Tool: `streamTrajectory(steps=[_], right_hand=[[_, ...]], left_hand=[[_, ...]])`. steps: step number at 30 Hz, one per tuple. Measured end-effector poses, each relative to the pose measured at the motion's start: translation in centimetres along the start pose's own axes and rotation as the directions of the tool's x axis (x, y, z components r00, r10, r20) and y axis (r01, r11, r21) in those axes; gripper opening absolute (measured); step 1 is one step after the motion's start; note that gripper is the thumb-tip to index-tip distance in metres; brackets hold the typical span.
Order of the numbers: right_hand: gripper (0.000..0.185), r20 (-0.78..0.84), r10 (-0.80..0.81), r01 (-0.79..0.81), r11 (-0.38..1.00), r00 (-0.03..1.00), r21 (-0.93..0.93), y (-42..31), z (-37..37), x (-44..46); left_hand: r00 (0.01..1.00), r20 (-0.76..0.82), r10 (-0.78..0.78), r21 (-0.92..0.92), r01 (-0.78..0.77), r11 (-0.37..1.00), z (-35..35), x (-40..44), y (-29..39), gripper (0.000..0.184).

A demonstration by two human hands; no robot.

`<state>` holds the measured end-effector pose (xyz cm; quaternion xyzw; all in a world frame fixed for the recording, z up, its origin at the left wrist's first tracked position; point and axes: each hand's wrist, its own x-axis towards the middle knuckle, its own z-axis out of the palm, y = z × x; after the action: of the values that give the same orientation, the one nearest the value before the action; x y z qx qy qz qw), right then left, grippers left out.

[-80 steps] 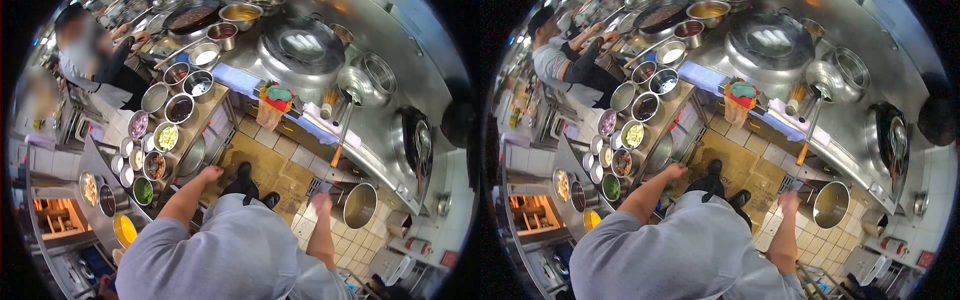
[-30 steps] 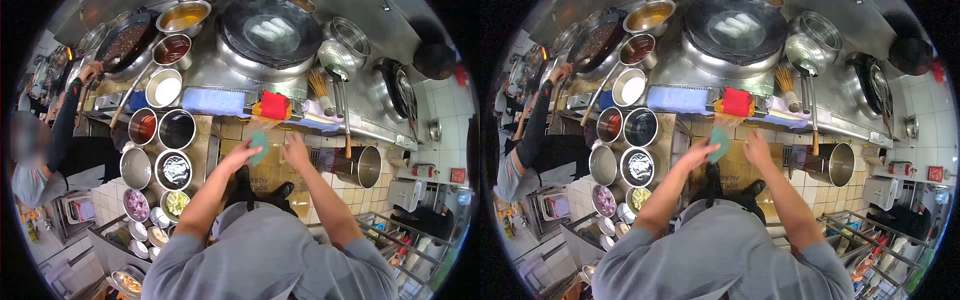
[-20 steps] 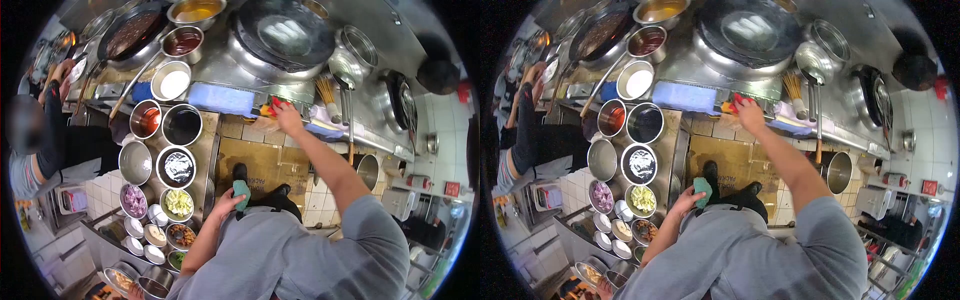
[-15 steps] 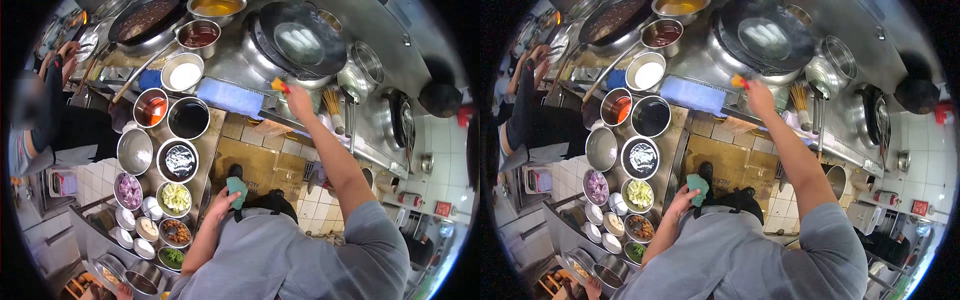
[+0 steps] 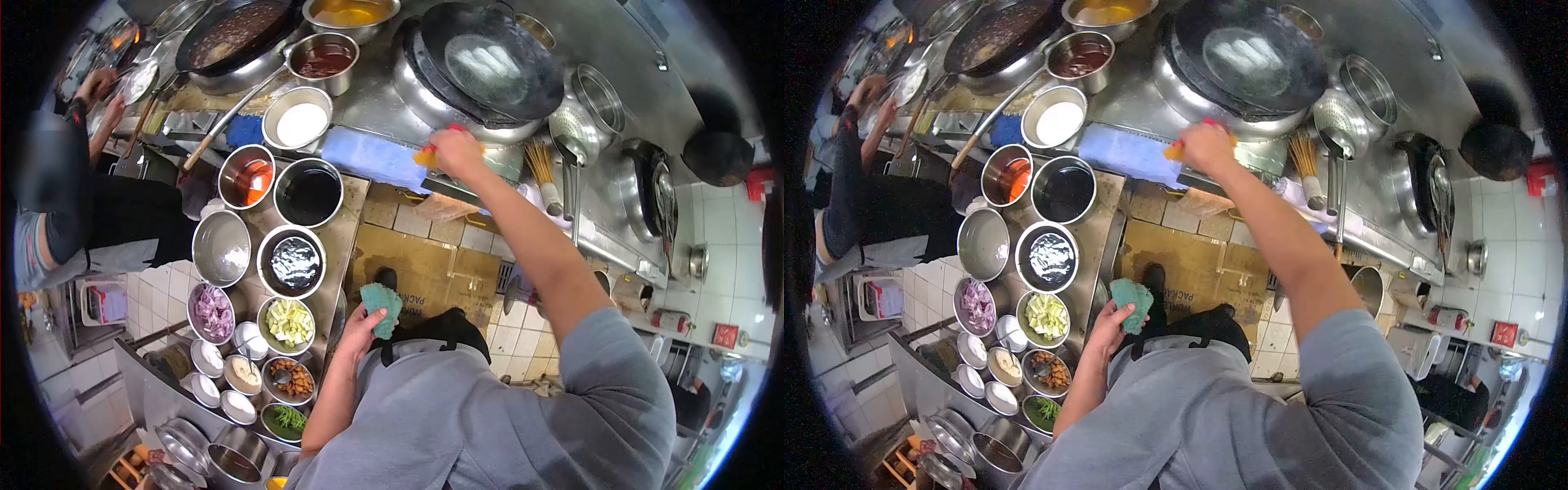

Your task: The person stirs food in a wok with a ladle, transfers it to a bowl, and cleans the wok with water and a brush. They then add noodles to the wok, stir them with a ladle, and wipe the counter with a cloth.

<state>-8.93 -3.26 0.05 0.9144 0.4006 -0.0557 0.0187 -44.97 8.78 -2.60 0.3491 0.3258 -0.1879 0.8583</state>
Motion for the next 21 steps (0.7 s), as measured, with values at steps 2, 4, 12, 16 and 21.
streamTrajectory(steps=[2, 4, 12, 16, 21], right_hand=[[0.015, -0.103, 0.068, -0.070, 0.998, 0.992, -0.007, -0.5, 2.9, 1.0], [0.017, 0.153, 0.032, -0.021, 0.997, 0.988, -0.070, -3.6, 4.1, 0.7], [0.023, 0.353, -0.259, -0.043, 0.750, 0.899, 0.660, -7.6, 3.0, -8.7], [0.024, 0.082, 0.136, -0.150, 0.629, 0.987, 0.762, 0.3, -2.1, -11.9], [0.038, -0.072, 0.288, -0.224, 0.860, 0.955, 0.459, 4.1, 1.5, -10.8]], left_hand=[[0.999, -0.036, -0.020, 0.025, 0.021, 0.999, 0.2, -0.1, 0.5, 0.041], [0.999, -0.024, -0.030, 0.054, 0.032, 0.998, 0.3, 0.2, 0.3, 0.041], [0.996, 0.009, -0.086, 0.038, 0.086, 0.996, 1.3, -0.6, 1.5, 0.040], [0.999, 0.029, -0.023, -0.039, 0.024, 0.999, 1.0, -0.5, 2.2, 0.041], [0.997, 0.071, -0.010, -0.065, 0.014, 0.998, 2.1, 2.5, 3.3, 0.041]])
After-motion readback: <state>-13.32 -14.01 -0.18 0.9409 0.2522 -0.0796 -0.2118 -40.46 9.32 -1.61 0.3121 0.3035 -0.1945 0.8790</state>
